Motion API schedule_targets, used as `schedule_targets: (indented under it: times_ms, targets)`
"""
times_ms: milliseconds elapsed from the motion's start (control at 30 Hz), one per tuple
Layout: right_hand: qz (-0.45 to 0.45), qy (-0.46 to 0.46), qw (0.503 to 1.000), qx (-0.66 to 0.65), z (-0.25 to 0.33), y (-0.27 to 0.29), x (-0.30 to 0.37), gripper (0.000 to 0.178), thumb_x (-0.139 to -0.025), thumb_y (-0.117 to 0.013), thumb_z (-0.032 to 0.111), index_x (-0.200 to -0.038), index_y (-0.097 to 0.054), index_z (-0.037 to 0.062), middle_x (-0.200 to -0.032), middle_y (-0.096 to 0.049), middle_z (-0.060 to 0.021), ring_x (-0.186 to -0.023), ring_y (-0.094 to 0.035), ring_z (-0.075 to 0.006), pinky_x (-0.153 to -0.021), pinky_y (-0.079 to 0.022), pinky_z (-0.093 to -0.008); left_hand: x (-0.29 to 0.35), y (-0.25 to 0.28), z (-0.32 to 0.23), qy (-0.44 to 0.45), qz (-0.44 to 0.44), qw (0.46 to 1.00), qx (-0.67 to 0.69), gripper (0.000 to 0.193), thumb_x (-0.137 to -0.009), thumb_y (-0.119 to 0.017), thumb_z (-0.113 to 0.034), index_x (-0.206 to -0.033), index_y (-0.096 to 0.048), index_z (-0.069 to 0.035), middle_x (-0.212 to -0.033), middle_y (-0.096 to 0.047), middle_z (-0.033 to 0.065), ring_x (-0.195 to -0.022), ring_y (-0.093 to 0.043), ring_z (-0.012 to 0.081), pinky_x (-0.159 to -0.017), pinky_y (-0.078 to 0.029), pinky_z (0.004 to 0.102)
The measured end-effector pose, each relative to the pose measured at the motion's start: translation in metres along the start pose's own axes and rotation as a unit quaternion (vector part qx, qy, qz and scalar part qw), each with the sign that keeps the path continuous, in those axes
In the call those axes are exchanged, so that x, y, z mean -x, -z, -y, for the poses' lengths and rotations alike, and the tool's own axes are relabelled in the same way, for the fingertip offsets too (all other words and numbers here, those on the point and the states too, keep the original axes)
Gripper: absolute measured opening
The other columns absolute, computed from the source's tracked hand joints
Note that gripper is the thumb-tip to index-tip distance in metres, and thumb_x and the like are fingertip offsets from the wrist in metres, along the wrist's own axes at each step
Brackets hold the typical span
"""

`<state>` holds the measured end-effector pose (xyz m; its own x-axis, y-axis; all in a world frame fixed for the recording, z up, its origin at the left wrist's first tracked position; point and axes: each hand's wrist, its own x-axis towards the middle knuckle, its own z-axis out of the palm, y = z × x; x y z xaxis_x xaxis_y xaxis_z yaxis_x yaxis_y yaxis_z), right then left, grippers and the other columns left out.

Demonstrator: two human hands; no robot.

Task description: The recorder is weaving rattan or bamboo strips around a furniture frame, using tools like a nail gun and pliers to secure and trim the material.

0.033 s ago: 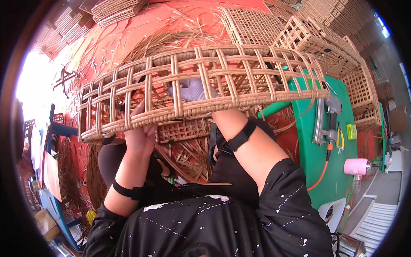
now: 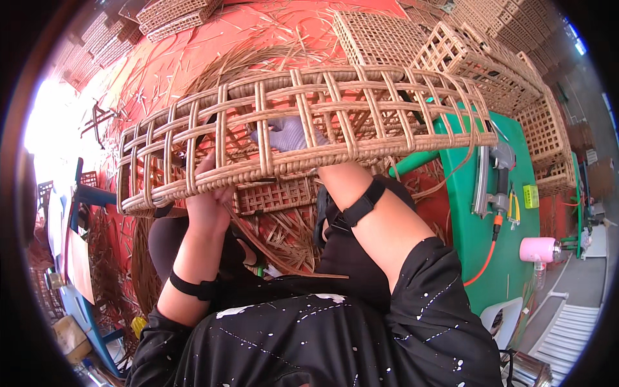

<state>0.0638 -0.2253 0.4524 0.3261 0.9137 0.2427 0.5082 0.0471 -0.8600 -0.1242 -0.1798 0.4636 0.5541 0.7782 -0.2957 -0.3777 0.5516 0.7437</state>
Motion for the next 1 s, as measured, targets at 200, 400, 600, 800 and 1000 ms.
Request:
schedule_targets:
  times_ms: [200,400,600,800,1000]
  targets:
    - [-0.011,0.044,0.994,0.098,-0.014,-0.022,-0.011,0.030,-0.079,-0.061,0.030,-0.097,-0.062,0.0070,-0.087,-0.065,-0.0118,-0.081,-0.061,-0.0255,-0.075,-0.047,-0.0393,-0.022,0.016,-0.017,-0.051,-0.012,0.997,0.060,0.033,-0.092,-0.044,-0.024,-0.117,-0.049,-0.003,-0.097,-0.060,0.0070,-0.077,-0.055,0.0109,-0.063,-0.047,0.0247]
    - [-0.049,0.073,0.973,0.214,-0.018,-0.013,-0.010,0.028,-0.079,-0.060,0.030,-0.094,-0.062,0.0067,-0.086,-0.064,-0.0119,-0.078,-0.060,-0.0271,-0.072,-0.047,-0.0407,0.004,0.011,0.010,-0.447,-0.017,0.768,-0.459,0.040,-0.084,-0.053,-0.007,-0.121,-0.043,0.004,-0.121,-0.048,0.0178,-0.114,-0.046,0.0290,-0.097,-0.034,0.0375]
    - [0.027,0.007,0.980,0.198,-0.004,-0.019,-0.012,0.038,-0.080,-0.055,0.036,-0.105,-0.061,0.0088,-0.101,-0.064,-0.0128,-0.093,-0.060,-0.0290,-0.085,-0.046,-0.0377,0.002,0.000,0.026,-0.237,0.068,0.843,-0.478,0.038,-0.089,-0.048,-0.009,-0.125,-0.043,0.000,-0.116,-0.054,0.0166,-0.108,-0.052,0.0238,-0.092,-0.039,0.0326]
    - [0.042,-0.033,0.994,0.100,-0.004,-0.011,-0.006,0.040,-0.082,-0.054,0.038,-0.110,-0.061,0.0113,-0.106,-0.063,-0.0087,-0.097,-0.060,-0.0241,-0.088,-0.045,-0.0347,-0.022,-0.014,0.035,-0.276,0.019,0.835,-0.476,0.036,-0.093,-0.047,-0.016,-0.123,-0.047,0.004,-0.117,-0.055,0.0155,-0.107,-0.052,0.0191,-0.091,-0.040,0.0305]
    - [0.028,-0.009,0.999,0.026,-0.022,-0.020,-0.011,0.034,-0.082,-0.056,0.032,-0.108,-0.063,0.0106,-0.103,-0.064,-0.0091,-0.094,-0.061,-0.0232,-0.086,-0.045,-0.0342,-0.026,-0.027,0.044,-0.204,0.024,0.912,-0.355,0.040,-0.090,-0.052,-0.012,-0.126,-0.044,0.001,-0.111,-0.057,0.0093,-0.102,-0.053,0.0144,-0.087,-0.042,0.0286]
